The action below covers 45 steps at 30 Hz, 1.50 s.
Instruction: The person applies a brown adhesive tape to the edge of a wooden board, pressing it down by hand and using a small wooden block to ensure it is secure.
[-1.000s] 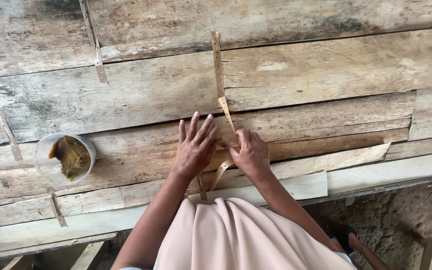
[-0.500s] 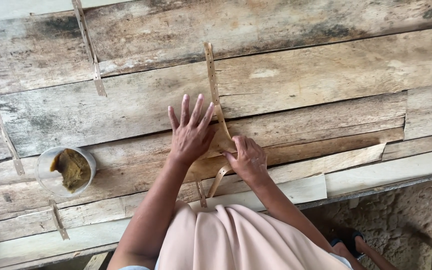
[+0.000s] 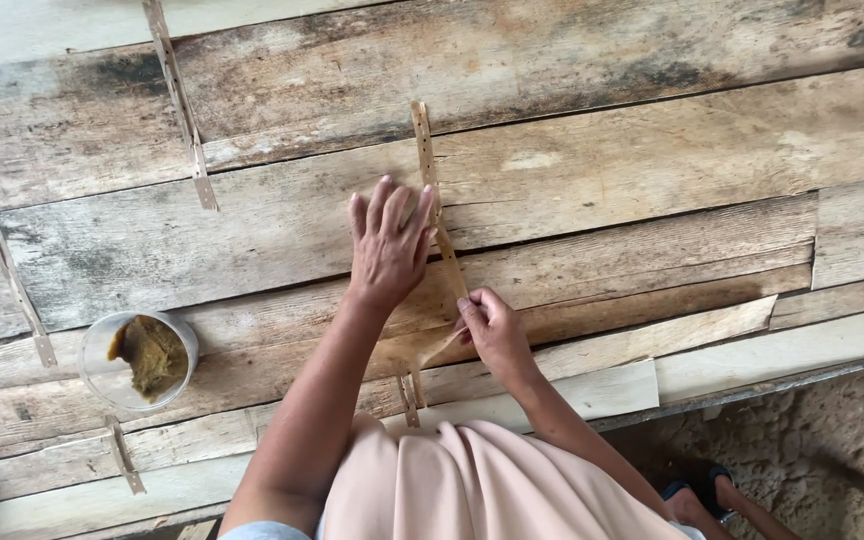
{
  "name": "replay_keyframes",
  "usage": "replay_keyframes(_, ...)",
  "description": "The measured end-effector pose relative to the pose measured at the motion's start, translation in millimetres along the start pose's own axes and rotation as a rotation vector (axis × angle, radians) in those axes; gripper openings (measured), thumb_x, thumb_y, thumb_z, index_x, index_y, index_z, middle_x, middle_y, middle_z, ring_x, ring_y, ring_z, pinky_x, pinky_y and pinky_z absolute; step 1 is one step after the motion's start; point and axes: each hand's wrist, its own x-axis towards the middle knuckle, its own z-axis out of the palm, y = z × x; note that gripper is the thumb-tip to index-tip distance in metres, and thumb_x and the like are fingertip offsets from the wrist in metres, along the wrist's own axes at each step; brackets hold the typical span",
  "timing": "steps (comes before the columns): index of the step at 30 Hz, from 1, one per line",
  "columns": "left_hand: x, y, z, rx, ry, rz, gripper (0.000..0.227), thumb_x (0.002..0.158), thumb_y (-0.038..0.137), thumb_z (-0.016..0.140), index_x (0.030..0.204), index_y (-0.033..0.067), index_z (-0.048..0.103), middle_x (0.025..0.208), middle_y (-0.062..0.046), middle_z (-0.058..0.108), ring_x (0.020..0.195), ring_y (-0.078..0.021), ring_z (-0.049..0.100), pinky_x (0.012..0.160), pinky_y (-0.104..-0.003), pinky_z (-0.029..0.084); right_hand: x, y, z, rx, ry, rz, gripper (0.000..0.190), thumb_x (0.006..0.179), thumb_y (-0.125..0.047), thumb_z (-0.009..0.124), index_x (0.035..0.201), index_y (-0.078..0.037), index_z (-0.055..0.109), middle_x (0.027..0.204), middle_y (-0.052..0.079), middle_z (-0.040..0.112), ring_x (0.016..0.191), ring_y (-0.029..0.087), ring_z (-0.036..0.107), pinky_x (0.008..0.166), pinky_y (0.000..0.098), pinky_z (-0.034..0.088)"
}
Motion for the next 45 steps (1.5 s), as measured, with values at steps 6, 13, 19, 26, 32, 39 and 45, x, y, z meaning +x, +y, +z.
replay_keyframes(6,11.8,6.2,-17.2,-0.045,-0.068,0.062,0.052,0.107,0.046,0.044,0.158,0.0340,0.043,0.171,0.005,0.018,0.156,-0.0361,-0.004,0.119,-0.067,-0.002,2.0,9.4,4.3,0.218,-0.117,0.135,0.027,0.104,-0.031,0.058,0.113,-0.006,0.063,0.079,0.012,0.076,0.056,0.019,0.073,0.051,0.0309,0.062)
replay_keyframes(13,12.8,8.3,-16.0,-0.012,-0.028,0.061,0.052,0.105,0.044,0.049,0.157,0.0351,0.043,0.169,0.012,0.024,0.157,-0.0367,0.003,0.119,-0.067,0.002,3.1,5.3,7.0,0.196,-0.127,0.157,0.027,0.104,-0.029,0.060,0.111,-0.003,0.063,0.082,0.015,0.077,0.059,0.022,0.075,0.053,0.0322,0.062)
replay_keyframes(19,12.9,7.0,-12.1,-0.018,-0.044,0.053,0.055,0.104,0.044,0.051,0.158,0.0359,0.041,0.170,0.012,0.023,0.157,-0.0366,0.002,0.118,-0.069,0.002,5.2,7.6,6.7,0.194,-0.134,0.167,0.025,0.104,-0.027,0.060,0.109,-0.004,0.063,0.081,0.015,0.076,0.058,0.023,0.075,0.053,0.0331,0.063)
replay_keyframes(26,12.9,6.4,-13.2,-0.037,-0.045,0.050,0.056,0.104,0.044,0.053,0.157,0.0320,0.042,0.170,0.010,0.023,0.157,-0.0368,0.003,0.119,-0.069,0.003,5.3,10.9,8.8,0.187,-0.134,0.164,0.024,0.104,-0.028,0.059,0.108,-0.004,0.064,0.081,0.016,0.077,0.060,0.023,0.075,0.054,0.0330,0.063)
replay_keyframes(32,13.5,6.2,-12.6,-0.040,-0.037,0.048,0.056,0.104,0.044,0.052,0.158,0.0328,0.041,0.170,0.010,0.023,0.157,-0.0359,0.002,0.119,-0.067,0.002,1.5,-1.6,7.7,0.182,-0.133,0.176,0.024,0.103,-0.028,0.060,0.107,-0.005,0.065,0.083,0.015,0.078,0.062,0.024,0.076,0.055,0.0338,0.063)
replay_keyframes(39,14.1,3.8,-5.2,-0.078,-0.022,0.029,0.053,0.104,0.046,0.053,0.155,0.0338,0.046,0.169,0.013,0.025,0.158,-0.0357,0.004,0.119,-0.069,0.004,4.1,4.8,11.4,0.218,-0.135,0.211,0.024,0.103,-0.027,0.062,0.105,-0.003,0.065,0.080,0.015,0.076,0.061,0.025,0.076,0.055,0.0350,0.064)
replay_keyframes(45,15.8,7.5,3.2,-0.029,0.011,-0.011,0.049,0.105,0.053,0.051,0.151,0.0377,0.051,0.168,0.017,0.026,0.157,-0.0344,0.004,0.117,-0.071,0.004,5.4,2.7,11.6,0.194,-0.121,0.238,0.025,0.101,-0.026,0.065,0.099,-0.002,0.068,0.073,0.018,0.076,0.058,0.027,0.076,0.053,0.0363,0.063)
